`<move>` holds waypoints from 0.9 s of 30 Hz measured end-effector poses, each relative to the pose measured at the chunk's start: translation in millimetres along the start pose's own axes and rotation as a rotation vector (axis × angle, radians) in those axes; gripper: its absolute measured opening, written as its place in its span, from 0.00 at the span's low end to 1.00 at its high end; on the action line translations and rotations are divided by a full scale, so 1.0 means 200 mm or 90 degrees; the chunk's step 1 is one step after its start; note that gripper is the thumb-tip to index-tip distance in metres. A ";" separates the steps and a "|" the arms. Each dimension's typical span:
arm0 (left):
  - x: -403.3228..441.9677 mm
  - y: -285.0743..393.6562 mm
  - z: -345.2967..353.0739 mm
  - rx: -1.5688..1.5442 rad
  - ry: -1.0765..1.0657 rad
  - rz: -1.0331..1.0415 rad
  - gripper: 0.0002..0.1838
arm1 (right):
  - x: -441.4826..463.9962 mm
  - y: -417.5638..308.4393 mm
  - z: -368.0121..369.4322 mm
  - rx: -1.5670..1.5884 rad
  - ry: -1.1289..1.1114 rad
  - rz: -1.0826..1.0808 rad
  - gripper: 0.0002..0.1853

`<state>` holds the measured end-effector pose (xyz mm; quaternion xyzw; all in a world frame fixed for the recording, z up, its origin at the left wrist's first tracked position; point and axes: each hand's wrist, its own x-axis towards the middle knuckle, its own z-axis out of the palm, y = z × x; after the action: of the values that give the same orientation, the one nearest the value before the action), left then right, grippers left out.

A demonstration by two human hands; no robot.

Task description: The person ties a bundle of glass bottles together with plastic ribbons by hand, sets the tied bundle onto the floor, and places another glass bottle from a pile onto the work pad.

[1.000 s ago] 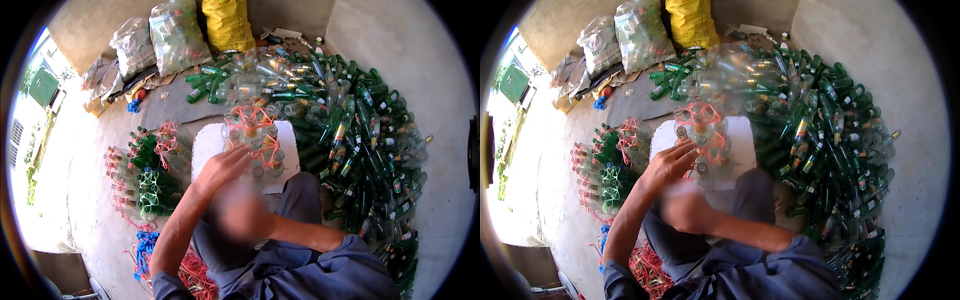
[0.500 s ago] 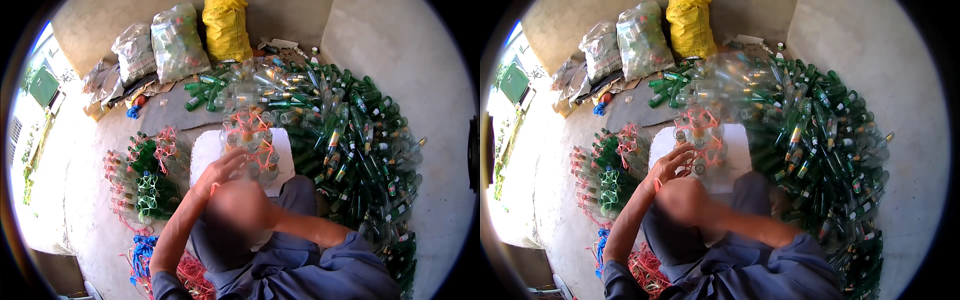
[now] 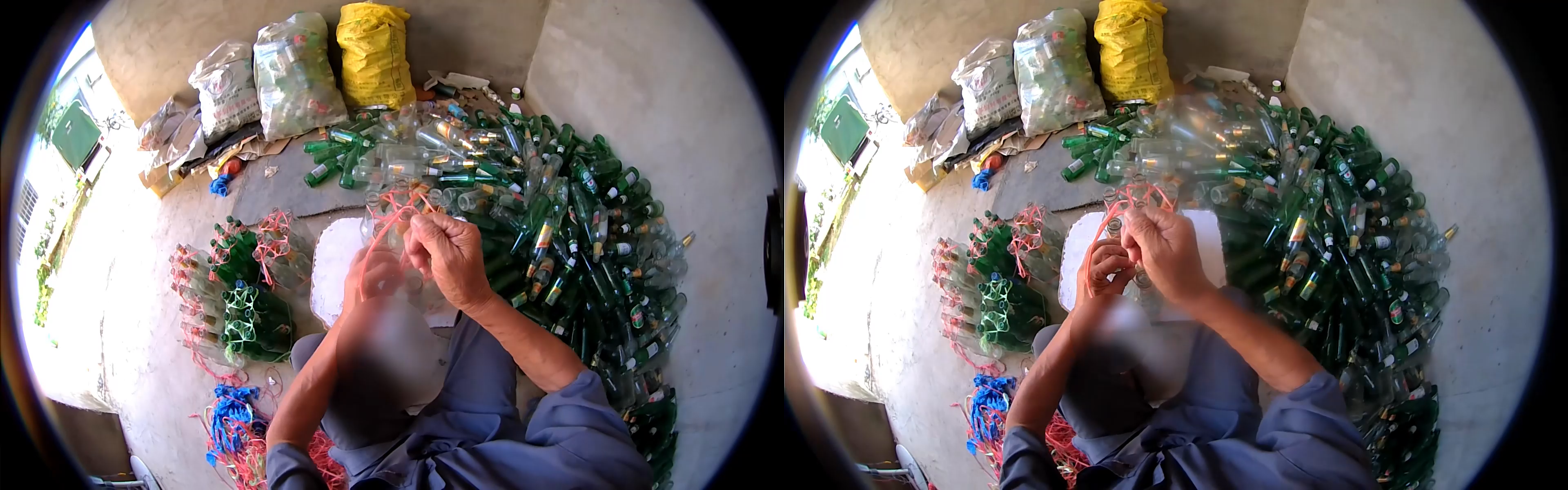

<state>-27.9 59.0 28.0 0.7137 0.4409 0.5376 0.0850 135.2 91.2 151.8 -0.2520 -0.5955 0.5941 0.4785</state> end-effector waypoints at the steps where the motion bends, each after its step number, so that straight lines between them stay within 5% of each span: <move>1: 0.00 0.03 0.00 0.032 0.016 -0.001 0.17 | -0.01 0.00 -0.02 0.012 0.016 0.013 0.19; 7: 0.04 0.12 0.00 0.149 0.042 -0.017 0.10 | 0.03 0.05 -0.26 0.098 0.089 0.016 0.17; 17: 0.05 0.08 0.04 0.155 0.091 -0.001 0.05 | -0.08 0.22 -0.95 0.344 0.462 0.062 0.08; 19: 0.05 0.07 0.04 0.149 0.096 -0.004 0.04 | -0.14 0.19 -1.03 0.122 0.467 0.183 0.11; 23: 0.05 0.08 0.04 0.146 0.102 -0.009 0.04 | -0.28 0.05 -0.96 -0.564 0.102 0.452 0.19; 24: 0.04 0.08 0.05 0.146 0.093 -0.033 0.06 | -0.29 0.04 -0.93 -0.768 0.035 0.434 0.18; 27: 0.03 0.08 0.05 0.144 0.063 -0.082 0.08 | -0.27 0.06 -0.66 -0.614 0.093 0.051 0.13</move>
<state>-10.5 57.5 37.4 0.6613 0.5473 0.5126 0.0168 268.7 107.3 104.1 -0.5089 -0.7574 0.2490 0.3246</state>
